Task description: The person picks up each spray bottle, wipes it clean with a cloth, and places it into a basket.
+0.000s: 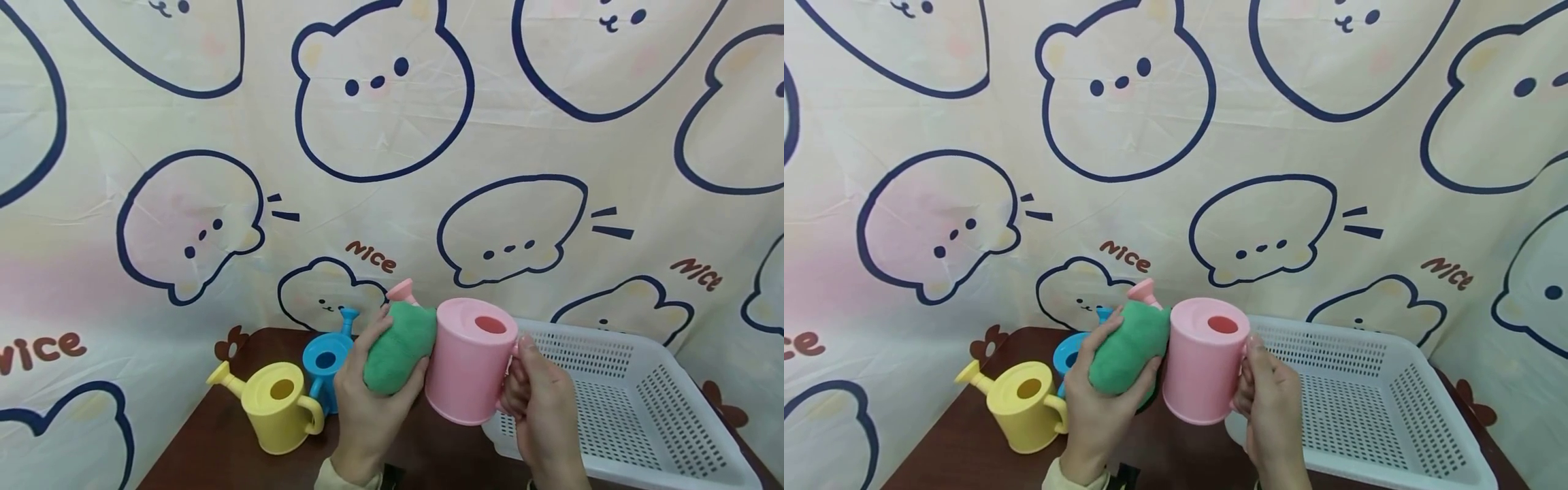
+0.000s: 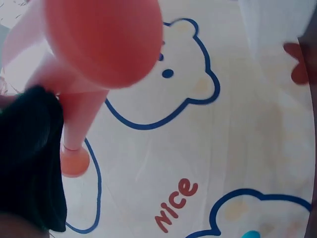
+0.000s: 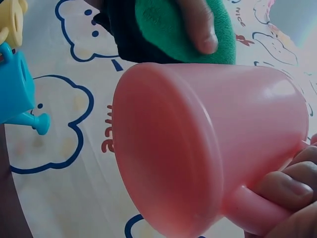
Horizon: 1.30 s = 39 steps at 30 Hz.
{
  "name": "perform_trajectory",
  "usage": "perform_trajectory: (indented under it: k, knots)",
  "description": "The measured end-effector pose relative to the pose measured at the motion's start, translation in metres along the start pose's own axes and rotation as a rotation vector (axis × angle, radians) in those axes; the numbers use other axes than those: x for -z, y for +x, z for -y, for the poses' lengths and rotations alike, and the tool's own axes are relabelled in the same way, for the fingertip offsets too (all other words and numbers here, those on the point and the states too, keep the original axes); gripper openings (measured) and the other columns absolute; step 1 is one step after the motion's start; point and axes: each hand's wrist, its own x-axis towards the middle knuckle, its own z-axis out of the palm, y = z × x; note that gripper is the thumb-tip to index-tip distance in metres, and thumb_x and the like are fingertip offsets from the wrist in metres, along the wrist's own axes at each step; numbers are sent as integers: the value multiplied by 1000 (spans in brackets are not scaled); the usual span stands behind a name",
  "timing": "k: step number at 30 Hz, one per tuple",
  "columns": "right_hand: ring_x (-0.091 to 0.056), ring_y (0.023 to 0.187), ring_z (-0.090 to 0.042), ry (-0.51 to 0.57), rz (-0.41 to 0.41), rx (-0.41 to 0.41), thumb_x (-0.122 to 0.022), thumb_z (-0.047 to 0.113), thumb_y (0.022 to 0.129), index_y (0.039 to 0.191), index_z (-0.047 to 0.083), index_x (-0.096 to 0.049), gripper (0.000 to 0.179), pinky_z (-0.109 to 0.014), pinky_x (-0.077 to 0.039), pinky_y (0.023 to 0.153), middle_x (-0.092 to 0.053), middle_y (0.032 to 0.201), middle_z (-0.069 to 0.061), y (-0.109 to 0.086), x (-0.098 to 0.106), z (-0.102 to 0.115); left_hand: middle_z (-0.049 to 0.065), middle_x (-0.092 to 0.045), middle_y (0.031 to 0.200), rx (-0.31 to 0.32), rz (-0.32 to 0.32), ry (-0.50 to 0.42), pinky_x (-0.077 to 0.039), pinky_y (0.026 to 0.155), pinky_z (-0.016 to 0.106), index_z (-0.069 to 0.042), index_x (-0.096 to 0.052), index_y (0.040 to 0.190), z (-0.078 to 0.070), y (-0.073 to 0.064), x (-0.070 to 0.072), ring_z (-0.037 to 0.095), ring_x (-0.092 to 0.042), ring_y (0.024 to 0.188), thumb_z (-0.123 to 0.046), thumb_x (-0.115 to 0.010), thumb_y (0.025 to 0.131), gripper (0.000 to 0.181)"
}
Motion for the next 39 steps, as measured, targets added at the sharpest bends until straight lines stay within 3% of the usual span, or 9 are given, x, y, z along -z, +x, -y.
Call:
perform_trajectory:
  k: [4,12,18,23,28,33,39]
  knots:
    - [-26,44,-23,-43,-8,9,-47,33,113,66,8,-35,56,-35,-25,40,-27,54,-7,-1,0,0,2,-69,141,99,75,-94,-61,94,43,-23,-61,139,-3,0,3,22,-69,119,-9,-93,78,70]
    - [-30,44,-20,-94,-14,18,-47,32,113,66,5,-35,56,-32,-30,41,-30,53,-6,-1,1,1,2,-66,144,175,165,-147,-57,101,49,-24,-53,148,-5,3,7,23,-65,124,0,-91,77,84]
    - [-29,44,-20,-93,-12,36,-48,29,113,66,3,-35,56,-33,-29,40,-30,53,-7,-1,1,1,0,-63,145,207,191,-200,-54,103,53,-26,-55,147,-7,4,6,23,-61,126,9,-87,74,87]
    - [-30,45,-19,-96,-26,43,-50,28,113,65,3,-36,56,-33,-29,40,-31,53,-7,-1,0,2,1,-61,146,233,196,-190,-54,104,51,-25,-53,148,-7,3,3,23,-60,127,12,-84,74,88]
    - [-28,45,-21,-76,-40,42,-49,29,113,65,5,-35,56,-34,-25,40,-29,53,-7,-1,1,3,2,-64,143,221,208,-156,-56,103,50,-26,-53,149,-6,2,2,24,-63,125,12,-85,73,91]
    - [-25,45,-23,-52,-40,46,-49,30,113,65,6,-35,55,-35,-22,40,-27,54,-7,-1,3,3,1,-64,144,161,228,-152,-56,102,52,-27,-57,145,-5,1,4,25,-63,127,12,-86,73,87]
    - [-24,46,-22,-22,-81,56,-48,31,113,65,8,-35,55,-38,-19,42,-28,55,-5,0,6,5,-3,-60,147,100,320,-178,-58,101,45,-28,-60,143,-3,0,6,24,-62,130,12,-83,75,82]
